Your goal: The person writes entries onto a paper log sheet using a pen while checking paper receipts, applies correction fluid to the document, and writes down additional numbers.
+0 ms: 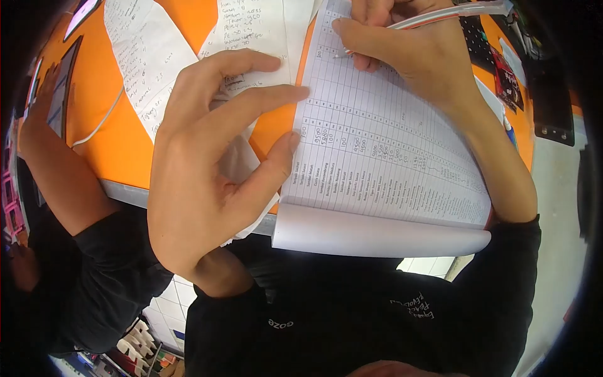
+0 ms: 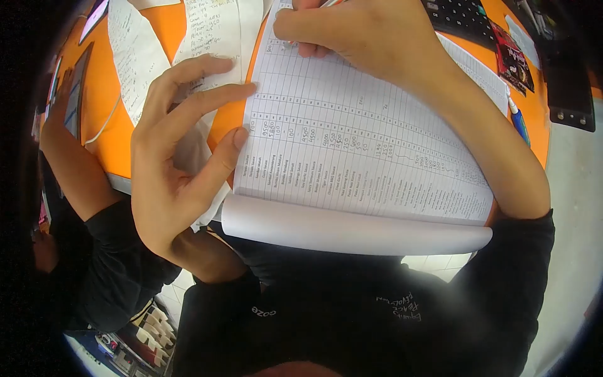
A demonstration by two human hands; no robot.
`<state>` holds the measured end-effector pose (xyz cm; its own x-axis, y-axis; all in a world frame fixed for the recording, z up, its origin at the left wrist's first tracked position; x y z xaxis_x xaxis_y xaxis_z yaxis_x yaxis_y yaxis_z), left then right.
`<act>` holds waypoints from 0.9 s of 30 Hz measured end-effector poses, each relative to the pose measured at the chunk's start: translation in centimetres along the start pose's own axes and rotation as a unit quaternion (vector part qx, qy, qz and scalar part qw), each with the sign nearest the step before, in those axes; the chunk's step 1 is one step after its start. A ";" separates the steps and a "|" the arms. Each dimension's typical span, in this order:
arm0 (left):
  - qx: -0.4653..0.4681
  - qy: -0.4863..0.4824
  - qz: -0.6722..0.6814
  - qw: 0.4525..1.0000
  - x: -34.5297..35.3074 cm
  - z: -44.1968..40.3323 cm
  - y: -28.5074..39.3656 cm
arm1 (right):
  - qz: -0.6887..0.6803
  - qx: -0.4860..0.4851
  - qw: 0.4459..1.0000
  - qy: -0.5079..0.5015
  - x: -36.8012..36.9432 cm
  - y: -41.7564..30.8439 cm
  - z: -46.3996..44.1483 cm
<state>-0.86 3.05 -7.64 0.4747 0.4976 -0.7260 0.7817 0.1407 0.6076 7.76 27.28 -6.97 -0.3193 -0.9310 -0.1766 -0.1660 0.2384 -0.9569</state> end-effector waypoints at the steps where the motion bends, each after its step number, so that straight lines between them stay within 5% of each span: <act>1: -0.002 -0.001 -0.001 1.000 0.0 0.0 0.1 | -0.002 0.011 1.000 0.005 0.0 0.1 0.0; 27: 0.011 -0.005 -0.012 1.000 0.0 0.0 0.0 | 0.011 -0.055 0.998 -0.010 -0.2 1.1 0.0</act>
<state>-0.86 3.04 -7.60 0.4605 0.4851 -0.7434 0.8010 0.1339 0.5835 7.58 27.71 -8.01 -0.3063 -0.9302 -0.2023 -0.2608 0.2864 -0.9219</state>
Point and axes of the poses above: each hand's wrist, its own z-axis away from the middle knuckle, its own x-axis out of the palm, y = z × x, the point moved 1 cm from there along -z, towards the middle knuckle, and after that the axes turned 4 degrees about -x, right-handed, at the moved point
